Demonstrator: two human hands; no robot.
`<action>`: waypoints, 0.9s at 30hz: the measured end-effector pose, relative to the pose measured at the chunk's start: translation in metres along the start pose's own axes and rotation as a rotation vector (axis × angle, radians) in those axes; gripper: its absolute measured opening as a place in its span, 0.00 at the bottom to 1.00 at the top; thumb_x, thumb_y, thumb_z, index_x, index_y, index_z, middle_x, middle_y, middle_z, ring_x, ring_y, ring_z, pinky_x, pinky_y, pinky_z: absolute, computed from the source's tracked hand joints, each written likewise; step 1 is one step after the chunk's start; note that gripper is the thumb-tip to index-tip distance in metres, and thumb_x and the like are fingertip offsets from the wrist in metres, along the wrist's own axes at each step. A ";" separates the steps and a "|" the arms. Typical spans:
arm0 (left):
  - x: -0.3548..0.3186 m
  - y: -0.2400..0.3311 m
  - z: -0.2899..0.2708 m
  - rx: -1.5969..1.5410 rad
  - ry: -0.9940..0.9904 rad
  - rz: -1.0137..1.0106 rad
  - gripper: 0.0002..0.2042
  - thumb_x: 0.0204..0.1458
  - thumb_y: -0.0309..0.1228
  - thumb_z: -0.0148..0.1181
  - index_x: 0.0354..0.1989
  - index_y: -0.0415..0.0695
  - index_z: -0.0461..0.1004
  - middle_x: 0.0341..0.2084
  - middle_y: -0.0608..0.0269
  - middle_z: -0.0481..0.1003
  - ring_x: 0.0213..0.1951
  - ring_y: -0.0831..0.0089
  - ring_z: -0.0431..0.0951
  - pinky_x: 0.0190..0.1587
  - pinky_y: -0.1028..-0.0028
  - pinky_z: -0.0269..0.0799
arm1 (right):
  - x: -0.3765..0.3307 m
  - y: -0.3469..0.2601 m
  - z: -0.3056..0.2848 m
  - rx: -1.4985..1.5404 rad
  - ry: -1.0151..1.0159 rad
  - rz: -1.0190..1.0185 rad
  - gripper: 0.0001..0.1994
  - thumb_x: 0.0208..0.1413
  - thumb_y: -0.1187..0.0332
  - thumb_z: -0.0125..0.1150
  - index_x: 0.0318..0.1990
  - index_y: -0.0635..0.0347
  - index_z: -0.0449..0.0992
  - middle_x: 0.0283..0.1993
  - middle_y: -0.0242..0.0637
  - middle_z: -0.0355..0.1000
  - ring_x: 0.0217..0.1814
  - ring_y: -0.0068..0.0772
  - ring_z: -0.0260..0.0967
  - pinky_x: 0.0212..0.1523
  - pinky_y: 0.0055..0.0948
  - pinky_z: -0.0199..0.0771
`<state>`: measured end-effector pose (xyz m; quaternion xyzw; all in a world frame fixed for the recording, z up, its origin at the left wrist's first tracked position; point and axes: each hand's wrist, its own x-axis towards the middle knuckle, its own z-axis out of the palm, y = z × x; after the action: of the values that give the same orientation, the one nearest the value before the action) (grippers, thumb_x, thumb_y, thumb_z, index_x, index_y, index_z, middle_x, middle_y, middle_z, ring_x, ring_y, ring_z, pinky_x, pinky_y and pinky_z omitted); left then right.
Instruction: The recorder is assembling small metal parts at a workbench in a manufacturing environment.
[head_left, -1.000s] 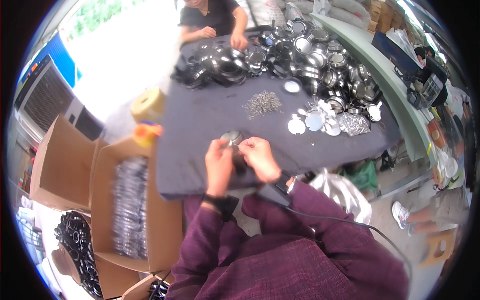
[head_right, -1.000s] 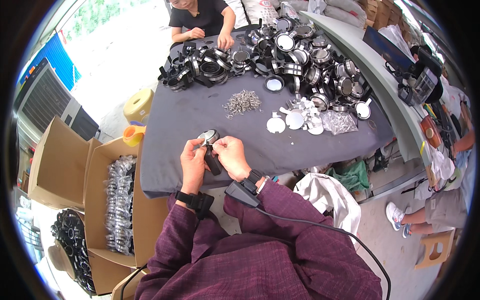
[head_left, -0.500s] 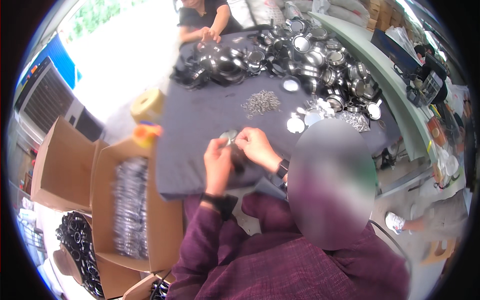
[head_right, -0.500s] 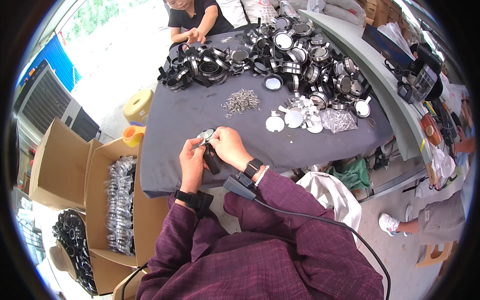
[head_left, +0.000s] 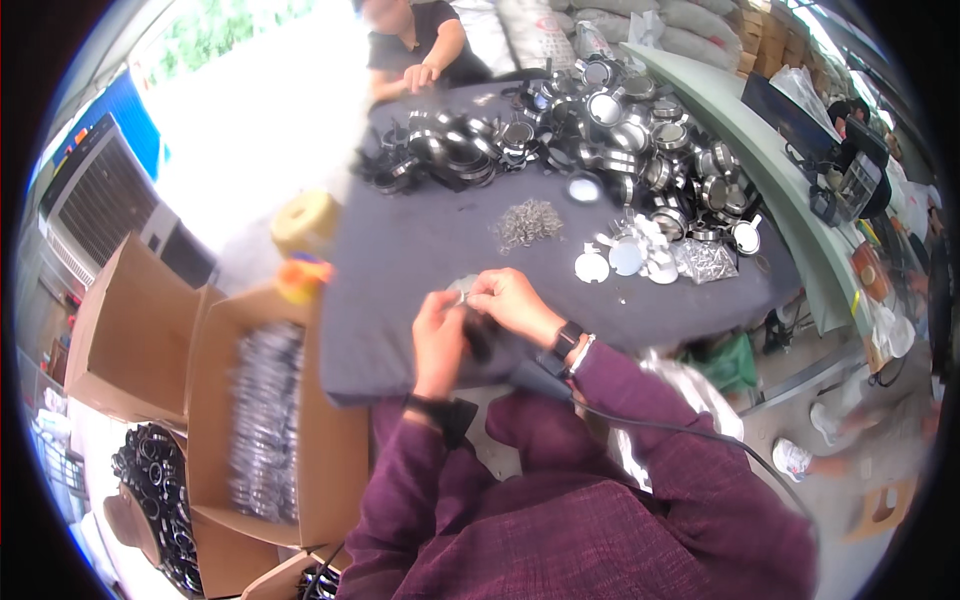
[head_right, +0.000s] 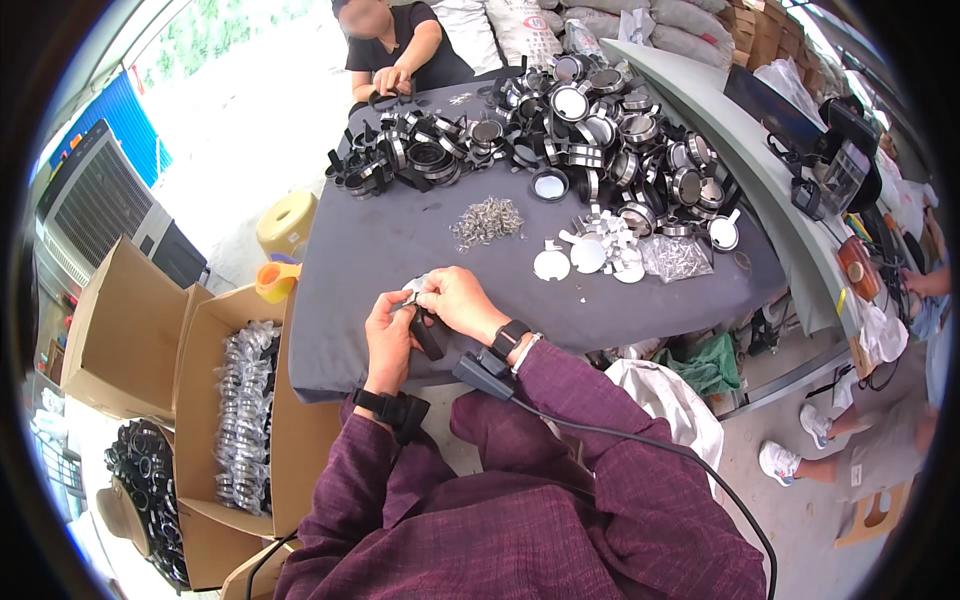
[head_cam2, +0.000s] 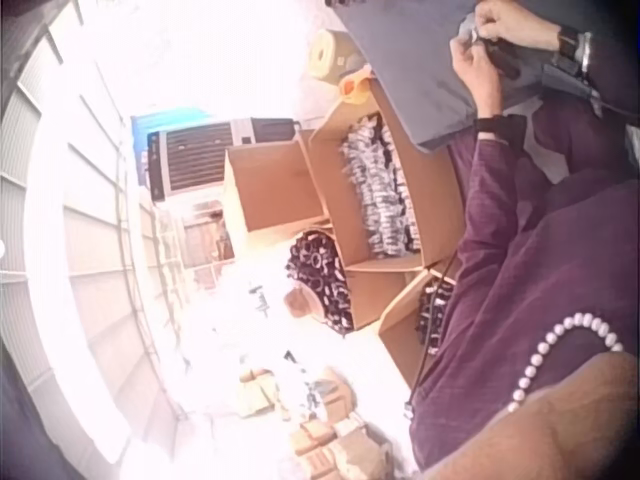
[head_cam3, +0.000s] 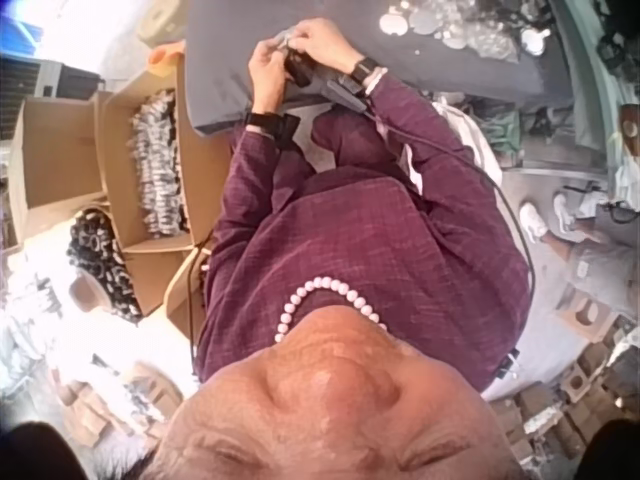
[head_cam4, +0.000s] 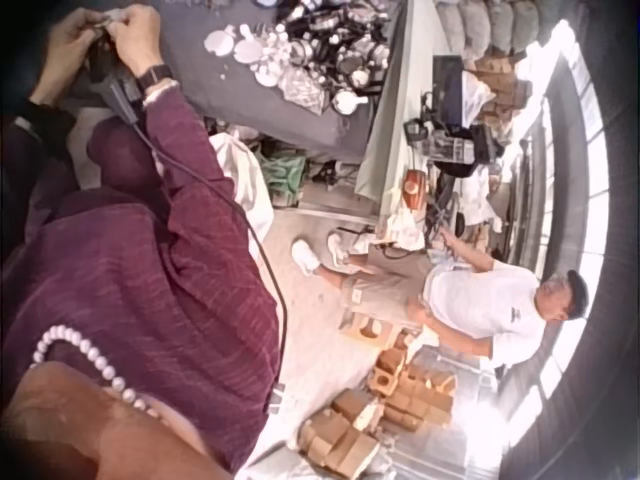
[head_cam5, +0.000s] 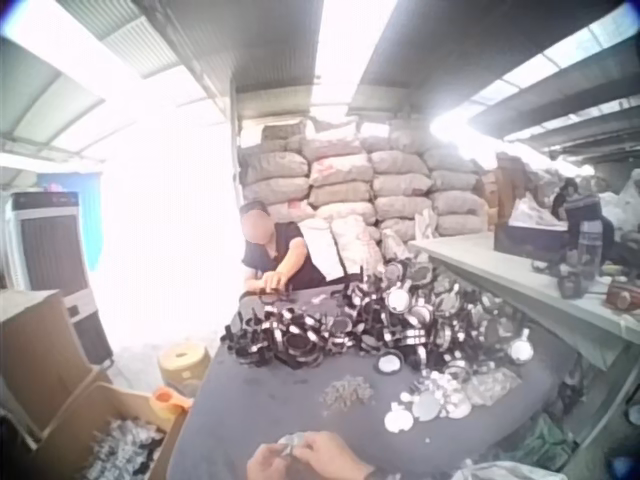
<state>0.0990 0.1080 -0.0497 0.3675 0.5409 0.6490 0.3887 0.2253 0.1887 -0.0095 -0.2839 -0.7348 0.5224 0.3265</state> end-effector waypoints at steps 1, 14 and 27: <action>0.000 0.003 0.002 -0.003 -0.003 0.006 0.08 0.58 0.22 0.47 0.45 0.41 0.68 0.24 0.59 0.76 0.19 0.80 0.74 0.15 0.84 0.66 | 0.001 0.002 -0.004 -0.005 0.003 -0.005 0.05 0.49 0.76 0.59 0.24 0.68 0.72 0.22 0.37 0.71 0.23 0.24 0.71 0.24 0.27 0.68; -0.001 0.006 -0.010 -0.116 -0.091 -0.098 0.08 0.55 0.22 0.49 0.43 0.40 0.70 0.27 0.59 0.75 0.22 0.75 0.75 0.20 0.77 0.74 | 0.019 0.008 -0.029 -0.580 -0.115 -0.051 0.24 0.30 0.49 0.73 0.26 0.62 0.75 0.26 0.46 0.73 0.33 0.50 0.73 0.32 0.42 0.70; -0.008 0.022 0.003 -0.027 0.087 -0.138 0.07 0.53 0.26 0.53 0.39 0.40 0.66 0.21 0.62 0.71 0.18 0.74 0.74 0.15 0.77 0.72 | -0.026 0.033 -0.048 -1.117 0.061 -0.295 0.08 0.49 0.71 0.53 0.35 0.59 0.76 0.40 0.38 0.74 0.44 0.41 0.69 0.41 0.38 0.70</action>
<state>0.1029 0.1001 -0.0281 0.2955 0.5724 0.6434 0.4135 0.2813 0.2067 -0.0338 -0.3226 -0.9212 -0.0039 0.2175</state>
